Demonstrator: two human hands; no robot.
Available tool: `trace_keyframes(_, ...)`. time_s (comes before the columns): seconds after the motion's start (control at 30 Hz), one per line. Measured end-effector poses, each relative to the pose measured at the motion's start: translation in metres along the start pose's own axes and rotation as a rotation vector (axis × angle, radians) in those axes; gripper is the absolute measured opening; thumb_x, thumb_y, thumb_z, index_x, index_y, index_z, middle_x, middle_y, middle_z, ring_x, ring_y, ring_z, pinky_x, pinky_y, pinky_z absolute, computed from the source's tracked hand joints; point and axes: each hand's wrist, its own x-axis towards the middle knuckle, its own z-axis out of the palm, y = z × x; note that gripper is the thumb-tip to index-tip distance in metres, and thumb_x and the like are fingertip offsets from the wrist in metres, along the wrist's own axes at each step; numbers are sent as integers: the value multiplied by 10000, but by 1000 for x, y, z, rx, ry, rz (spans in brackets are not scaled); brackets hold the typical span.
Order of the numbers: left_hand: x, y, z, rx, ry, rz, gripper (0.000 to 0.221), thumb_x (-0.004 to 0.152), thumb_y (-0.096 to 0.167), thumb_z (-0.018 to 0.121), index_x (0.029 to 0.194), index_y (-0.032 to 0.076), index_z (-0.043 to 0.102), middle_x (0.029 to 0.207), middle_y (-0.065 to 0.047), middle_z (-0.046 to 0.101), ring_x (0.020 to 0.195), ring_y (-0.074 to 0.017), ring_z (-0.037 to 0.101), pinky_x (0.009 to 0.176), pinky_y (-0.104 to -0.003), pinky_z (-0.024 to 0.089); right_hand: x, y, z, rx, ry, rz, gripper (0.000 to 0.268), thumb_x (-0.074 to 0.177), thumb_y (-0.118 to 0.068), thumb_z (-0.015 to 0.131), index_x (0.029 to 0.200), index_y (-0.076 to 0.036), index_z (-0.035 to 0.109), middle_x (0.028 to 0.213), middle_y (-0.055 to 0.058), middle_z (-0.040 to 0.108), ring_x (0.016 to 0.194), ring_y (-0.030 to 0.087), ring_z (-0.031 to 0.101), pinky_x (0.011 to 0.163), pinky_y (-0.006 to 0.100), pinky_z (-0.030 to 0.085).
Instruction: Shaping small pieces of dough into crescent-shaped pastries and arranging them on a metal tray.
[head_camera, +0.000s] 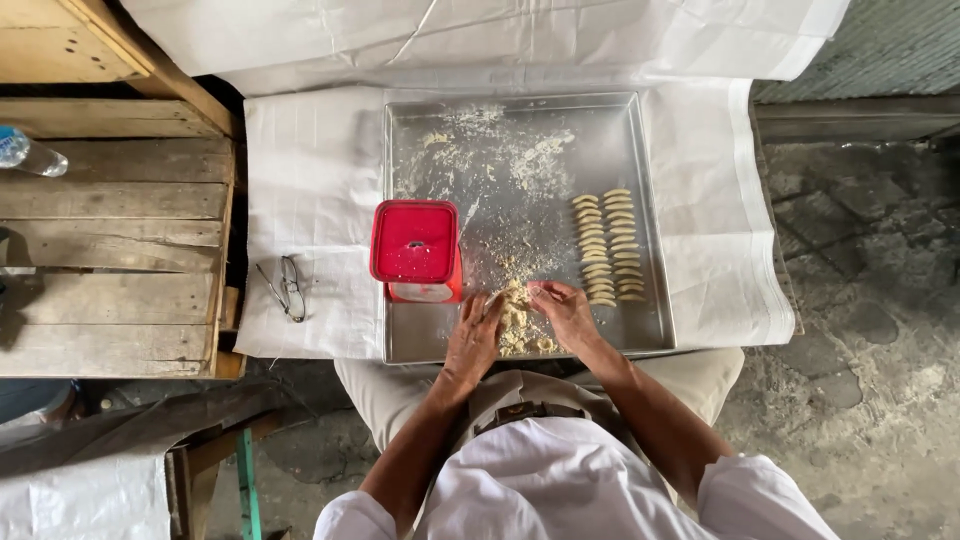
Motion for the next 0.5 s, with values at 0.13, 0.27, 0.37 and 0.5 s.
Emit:
trace_keyframes(0.13,16,29,-40,-195,8,-9,402,988,221,675,1346,49,613,1273,-187,573,1304,-324,530,1106,-428,430,-8,-33,6,-85,-21,-43,201,866,4,781,1052,79,770,933,251,751,820,199,714,729,307,640)
trace_keyframes(0.27,26,54,-70,-1223,-69,-582,411,1075,330,575,1324,11,647,1232,-232,674,1166,-321,680,998,-430,550,-18,-49,9,-403,-98,-250,176,872,29,749,1045,17,777,885,187,785,761,209,757,715,335,633)
trace_keyframes(0.37,30,56,-70,-1528,-94,-815,444,1064,357,596,1260,-31,685,1197,-260,718,1120,-343,718,972,-466,573,-26,-56,13,-540,-138,-401,164,903,10,728,1062,-23,754,903,156,799,820,254,782,778,376,631)
trace_keyframes(0.5,30,47,-47,-1779,-12,-1026,335,987,226,724,1142,-70,699,1033,-218,767,995,-353,758,907,-483,611,-25,-37,3,-687,-151,-636,176,872,-84,806,1030,-161,795,865,70,800,928,266,768,855,401,585)
